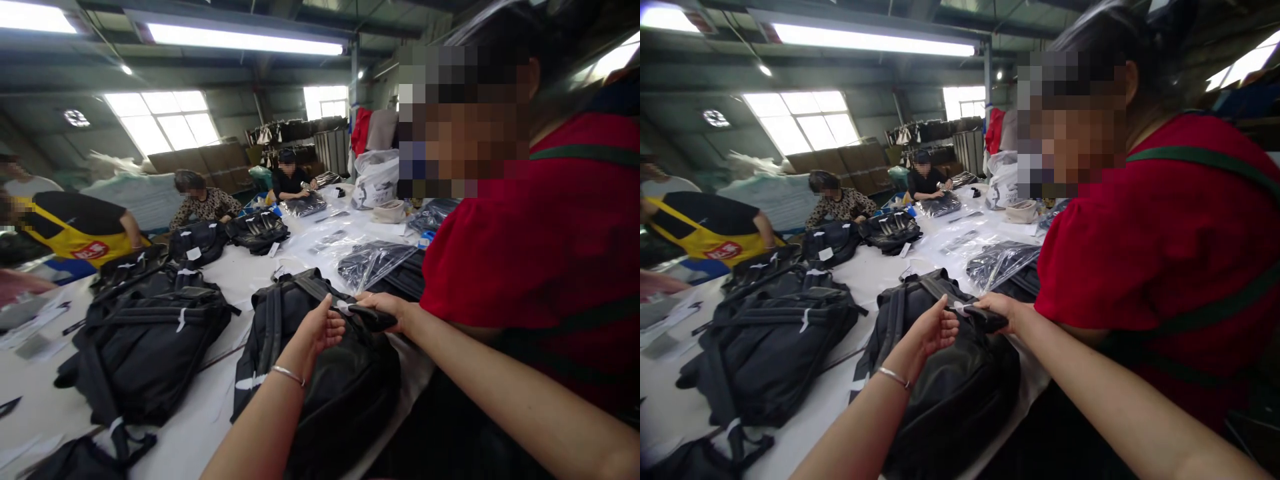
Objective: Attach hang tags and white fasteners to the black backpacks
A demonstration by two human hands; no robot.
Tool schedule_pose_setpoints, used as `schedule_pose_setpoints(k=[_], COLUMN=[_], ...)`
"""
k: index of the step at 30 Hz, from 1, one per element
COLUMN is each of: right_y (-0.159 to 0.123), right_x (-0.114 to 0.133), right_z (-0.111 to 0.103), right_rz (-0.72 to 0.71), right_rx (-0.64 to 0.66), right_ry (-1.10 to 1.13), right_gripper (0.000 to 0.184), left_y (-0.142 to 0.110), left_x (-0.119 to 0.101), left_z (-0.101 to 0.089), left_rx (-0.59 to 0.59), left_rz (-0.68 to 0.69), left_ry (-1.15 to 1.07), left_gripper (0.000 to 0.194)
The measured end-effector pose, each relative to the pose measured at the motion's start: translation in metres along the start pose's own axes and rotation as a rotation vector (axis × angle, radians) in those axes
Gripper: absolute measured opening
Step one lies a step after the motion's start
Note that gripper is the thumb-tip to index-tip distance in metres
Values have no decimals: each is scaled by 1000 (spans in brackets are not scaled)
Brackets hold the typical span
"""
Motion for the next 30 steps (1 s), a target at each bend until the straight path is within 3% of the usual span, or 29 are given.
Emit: schedule_pose_setpoints(k=[7,11,15,22,30], right_y=[-3,-5,0,13,11], right_x=[23,44,46,31,30], right_z=[-18,-5,13,6,0], right_rz=[-148,-203,-197,-179,-233], right_rx=[-236,-317,-350,-387,-363], right_ry=[-523,-824,-1016,-1111,-959], right_gripper=[16,26,18,19,20], left_y=[3,4,5,-3,-9], left_x=[6,10,9,13,5], left_z=[4,6,7,-2,-6], left_rx=[-11,-18,-24,-64,-29], left_rz=[92,144,187,263,269], left_ry=[88,165,247,365,318], left_gripper=[20,17,14,16,13])
Point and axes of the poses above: each hand's wrist, its own y-axis towards the middle knuckle, its own z-axis out of the palm, x = y × z, the point moved 9 cm from there along y, towards the middle knuckle, and after that the axes turned 2 degrees about x, right-handed, at the moved point
